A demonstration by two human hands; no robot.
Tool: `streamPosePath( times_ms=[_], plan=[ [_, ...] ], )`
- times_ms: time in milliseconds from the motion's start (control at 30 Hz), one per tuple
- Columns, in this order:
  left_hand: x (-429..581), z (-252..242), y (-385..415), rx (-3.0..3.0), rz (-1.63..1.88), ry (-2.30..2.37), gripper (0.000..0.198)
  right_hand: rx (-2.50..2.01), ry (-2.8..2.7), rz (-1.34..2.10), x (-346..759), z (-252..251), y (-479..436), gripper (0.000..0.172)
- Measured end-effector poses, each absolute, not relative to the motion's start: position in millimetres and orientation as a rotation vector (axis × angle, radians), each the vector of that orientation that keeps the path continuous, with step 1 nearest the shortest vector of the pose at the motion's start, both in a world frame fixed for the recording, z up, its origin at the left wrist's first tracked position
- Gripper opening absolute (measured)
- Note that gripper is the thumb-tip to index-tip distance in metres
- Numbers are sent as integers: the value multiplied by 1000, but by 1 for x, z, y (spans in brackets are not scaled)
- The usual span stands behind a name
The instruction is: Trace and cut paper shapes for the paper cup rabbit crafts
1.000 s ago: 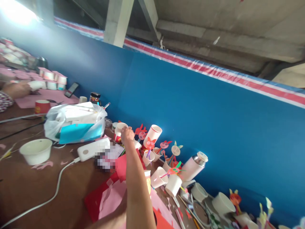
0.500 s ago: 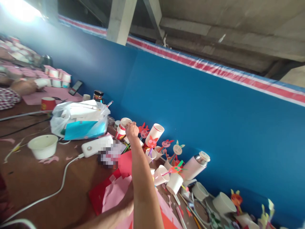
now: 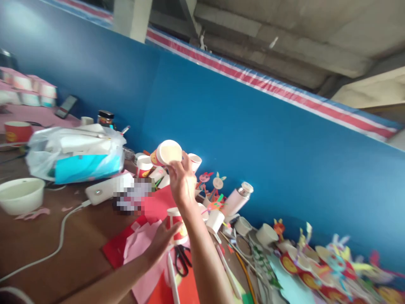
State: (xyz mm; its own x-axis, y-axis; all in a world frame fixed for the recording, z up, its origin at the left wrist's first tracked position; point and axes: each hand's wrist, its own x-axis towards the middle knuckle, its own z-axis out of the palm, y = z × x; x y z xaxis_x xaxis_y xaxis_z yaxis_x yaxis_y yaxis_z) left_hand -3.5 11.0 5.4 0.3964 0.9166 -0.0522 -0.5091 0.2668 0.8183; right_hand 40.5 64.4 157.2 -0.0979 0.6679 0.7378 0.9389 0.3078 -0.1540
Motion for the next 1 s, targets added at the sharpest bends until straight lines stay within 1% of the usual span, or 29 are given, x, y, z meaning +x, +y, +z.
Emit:
streamPosePath(
  times_ms=[67,167,267,333,400,533,667,833,1000],
  plan=[
    [-1,3,12,852,1079,594,54,-1293,-1725,-529,79,147,9,12],
    [1,1,10,970,1166,619,56,-1393,-1550,-622,148,124,-63,9],
    [1,3,5,1044,1154,592,54,-1612,-1264,-805,220,99,-111,19],
    [-1,5,2,1087,1132,567,55,-1845,-1092,-836,263,86,-129,27],
    [-2,7,0,1135,1108,557,56,-2079,-918,-817,299,76,-138,28],
    [-3,10,-2,1214,1081,535,52,-2294,-745,-727,341,57,-140,27],
    [0,9,-3,1192,1126,584,55,-2468,-655,-566,358,39,-134,25],
    [1,10,-1,1226,1124,573,49,-2569,-653,-391,366,27,-130,26],
    [-1,12,-1,1244,1095,585,46,-2534,-625,-366,367,25,-131,26]
  ],
)
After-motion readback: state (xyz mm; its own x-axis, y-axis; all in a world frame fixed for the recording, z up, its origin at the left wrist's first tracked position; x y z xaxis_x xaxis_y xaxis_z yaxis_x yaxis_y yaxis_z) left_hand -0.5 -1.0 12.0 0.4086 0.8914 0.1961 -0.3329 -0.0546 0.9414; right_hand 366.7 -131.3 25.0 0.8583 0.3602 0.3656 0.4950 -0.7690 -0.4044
